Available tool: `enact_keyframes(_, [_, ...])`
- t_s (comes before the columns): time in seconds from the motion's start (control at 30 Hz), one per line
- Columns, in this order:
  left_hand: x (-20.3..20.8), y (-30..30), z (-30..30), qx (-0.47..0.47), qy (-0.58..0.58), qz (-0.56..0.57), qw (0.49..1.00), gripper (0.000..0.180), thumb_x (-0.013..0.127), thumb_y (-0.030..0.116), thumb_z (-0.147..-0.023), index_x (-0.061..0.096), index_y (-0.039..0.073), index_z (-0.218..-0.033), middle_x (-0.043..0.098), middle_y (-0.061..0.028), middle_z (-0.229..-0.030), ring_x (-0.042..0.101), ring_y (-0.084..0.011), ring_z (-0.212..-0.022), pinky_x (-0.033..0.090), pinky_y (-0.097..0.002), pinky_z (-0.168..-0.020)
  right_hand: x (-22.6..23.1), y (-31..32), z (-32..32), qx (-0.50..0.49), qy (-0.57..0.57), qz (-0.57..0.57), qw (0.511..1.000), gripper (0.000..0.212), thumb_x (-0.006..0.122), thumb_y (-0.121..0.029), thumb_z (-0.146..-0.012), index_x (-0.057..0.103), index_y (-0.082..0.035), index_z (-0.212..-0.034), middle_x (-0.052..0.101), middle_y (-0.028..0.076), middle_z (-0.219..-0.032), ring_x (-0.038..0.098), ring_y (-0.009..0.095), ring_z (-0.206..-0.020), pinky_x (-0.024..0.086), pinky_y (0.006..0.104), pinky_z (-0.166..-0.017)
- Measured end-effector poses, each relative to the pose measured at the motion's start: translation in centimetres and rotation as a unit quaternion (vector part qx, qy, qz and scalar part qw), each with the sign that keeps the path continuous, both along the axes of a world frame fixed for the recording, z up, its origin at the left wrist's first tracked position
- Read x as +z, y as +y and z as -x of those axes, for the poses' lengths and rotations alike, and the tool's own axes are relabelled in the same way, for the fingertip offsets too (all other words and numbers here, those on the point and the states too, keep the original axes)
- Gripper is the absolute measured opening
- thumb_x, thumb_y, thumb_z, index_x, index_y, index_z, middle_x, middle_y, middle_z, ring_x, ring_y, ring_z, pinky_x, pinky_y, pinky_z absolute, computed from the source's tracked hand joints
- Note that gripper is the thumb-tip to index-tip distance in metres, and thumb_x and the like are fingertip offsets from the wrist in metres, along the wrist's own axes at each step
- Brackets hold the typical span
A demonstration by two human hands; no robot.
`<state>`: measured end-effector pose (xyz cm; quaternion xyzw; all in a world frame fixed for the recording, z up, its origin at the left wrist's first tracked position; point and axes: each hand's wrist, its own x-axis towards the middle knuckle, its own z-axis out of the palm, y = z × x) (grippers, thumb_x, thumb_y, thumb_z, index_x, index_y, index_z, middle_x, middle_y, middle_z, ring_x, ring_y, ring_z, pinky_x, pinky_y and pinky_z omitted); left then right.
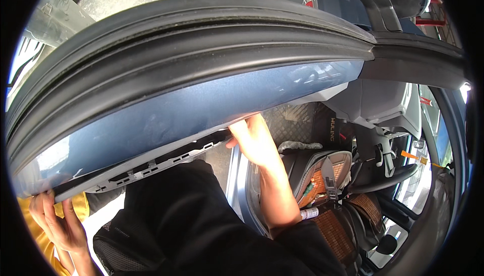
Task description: The person installs a car door panel by aligning it with the door frame and pressing it into place. They secure the panel by inserting fasteners and clips along the edges, then connect wiring and test the door handle.
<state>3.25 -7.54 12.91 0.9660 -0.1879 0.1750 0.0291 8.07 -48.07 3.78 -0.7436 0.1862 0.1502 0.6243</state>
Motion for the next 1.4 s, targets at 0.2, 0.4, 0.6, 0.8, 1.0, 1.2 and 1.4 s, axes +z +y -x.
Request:
enact_keyframes(0.2, [-0.6,-1.5,-0.1,0.017,-0.041,-0.005,0.999,0.04,0.068,-0.002,-0.082,0.056,-0.004,-0.12,0.06,-0.0168,-0.11,0.057,-0.0337,-0.101,0.042,-0.0454,-0.096,-0.6,-0.3,0.5,-0.001,-0.006,-0.025,1.0,0.048,0.058,-0.044,-0.089,0.054,0.004,-0.092,0.05,0.005,-0.074,0.055,0.011,-0.064,0.054,0.0271,-0.054])
enact_keyframes(0.4, [-1.2,-1.9,0.1,0.008,-0.078,0.023,0.997,0.038,0.066,-0.006,-0.081,0.059,-0.004,-0.119,0.063,-0.0162,-0.114,0.058,-0.0316,-0.107,0.041,-0.041,-0.1,-1.6,-0.5,0.6,-0.027,-0.014,-0.047,0.998,0.072,0.068,-0.048,-0.081,0.046,0.015,-0.108,0.058,0.014,-0.089,0.06,0.012,-0.065,0.051,0.0223,-0.048])
enact_keyframes(0.6, [-1.9,-1.6,-0.3,-0.028,-0.17,0.084,0.981,0.022,0.062,-0.009,-0.084,0.064,-0.005,-0.105,0.064,-0.0178,-0.115,0.063,-0.0301,-0.105,0.048,-0.0377,-0.095,-0.5,0.1,0.0,-0.019,-0.048,-0.07,0.996,0.06,0.065,-0.047,-0.082,0.062,0.013,-0.09,0.059,0.006,-0.066,0.058,0.012,-0.054,0.049,0.0233,-0.041])
enact_keyframes(0.8, [-0.5,-3.6,3.9,0.01,-0.096,0.18,0.979,0.017,0.056,-0.007,-0.088,0.063,-0.003,-0.104,0.066,-0.0151,-0.108,0.064,-0.0228,-0.098,0.051,-0.0316,-0.086,-1.2,-0.3,-0.3,-0.019,-0.035,-0.046,0.998,0.063,0.066,-0.063,-0.077,0.054,-0.004,-0.06,0.046,0.0,-0.058,0.047,0.009,-0.048,0.049,0.0256,-0.041])
enact_keyframes(1.0, [-4.7,-13.2,4.5,0.035,0.406,0.572,0.712,0.027,0.058,0.006,-0.09,0.056,0.003,-0.117,0.064,-0.0113,-0.109,0.063,-0.0177,-0.091,0.052,-0.0298,-0.077,-0.3,-0.4,-0.2,0.001,-0.004,-0.056,0.998,0.064,0.065,-0.066,-0.076,0.053,-0.004,-0.064,0.048,0.001,-0.062,0.05,0.011,-0.052,0.05,0.0264,-0.045])
enact_keyframes(1.2, [-8.0,-21.4,-0.9,0.068,0.542,0.716,0.435,0.043,0.06,0.024,-0.092,0.05,0.001,-0.126,0.061,-0.013,-0.116,0.064,-0.0216,-0.092,0.053,-0.0339,-0.077,-0.3,-0.3,0.2,-0.002,-0.002,-0.053,0.999,0.066,0.065,-0.067,-0.076,0.056,-0.003,-0.069,0.05,0.001,-0.064,0.052,0.011,-0.055,0.05,0.0269,-0.046])
enact_keyframes(1.4, [-11.5,-25.7,-4.1,0.091,0.523,0.773,0.347,0.027,0.067,0.036,-0.088,0.058,0.011,-0.096,0.06,-0.0015,-0.087,0.055,-0.0098,-0.065,0.046,-0.0265,-0.061,-0.5,-0.6,0.1,0.015,-0.008,-0.054,0.998,0.068,0.065,-0.063,-0.079,0.061,0.005,-0.085,0.056,0.004,-0.07,0.056,0.011,-0.059,0.047,0.0244,-0.043])
